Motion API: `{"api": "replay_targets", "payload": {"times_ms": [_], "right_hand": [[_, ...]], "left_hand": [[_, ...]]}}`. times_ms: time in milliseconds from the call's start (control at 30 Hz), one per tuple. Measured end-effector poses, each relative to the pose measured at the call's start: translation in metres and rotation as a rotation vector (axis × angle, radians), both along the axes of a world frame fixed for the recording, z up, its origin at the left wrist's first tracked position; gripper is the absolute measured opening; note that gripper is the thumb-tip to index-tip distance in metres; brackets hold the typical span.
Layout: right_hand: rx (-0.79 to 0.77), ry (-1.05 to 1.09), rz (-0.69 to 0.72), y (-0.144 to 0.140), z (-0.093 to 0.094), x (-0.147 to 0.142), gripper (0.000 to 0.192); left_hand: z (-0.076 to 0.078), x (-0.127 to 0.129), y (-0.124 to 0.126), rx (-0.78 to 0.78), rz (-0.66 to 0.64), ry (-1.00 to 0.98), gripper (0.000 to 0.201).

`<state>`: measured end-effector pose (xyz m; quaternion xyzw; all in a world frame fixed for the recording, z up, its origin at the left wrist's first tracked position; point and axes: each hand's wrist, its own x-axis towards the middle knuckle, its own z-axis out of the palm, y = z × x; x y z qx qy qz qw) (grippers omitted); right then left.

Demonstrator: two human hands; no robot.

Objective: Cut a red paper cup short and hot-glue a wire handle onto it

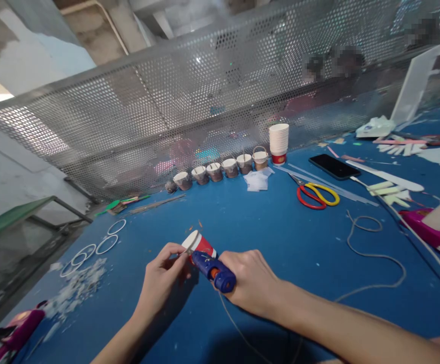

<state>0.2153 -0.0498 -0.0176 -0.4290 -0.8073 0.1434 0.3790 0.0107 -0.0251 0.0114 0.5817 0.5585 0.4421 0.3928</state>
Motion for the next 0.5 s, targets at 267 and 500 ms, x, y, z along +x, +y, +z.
{"api": "replay_targets", "payload": {"times_ms": [267, 500], "right_hand": [[-0.008, 0.013, -0.033, 0.003, 0.0012, 0.0036, 0.018], [-0.007, -0.02, -0.006, -0.0004, 0.0036, 0.0009, 0.018]], "left_hand": [[-0.0005, -0.0036, 0.0005, -0.027, -0.029, -0.01, 0.026], [0.0049, -0.0004, 0.0, -0.039, -0.015, -0.023, 0.027]]}}
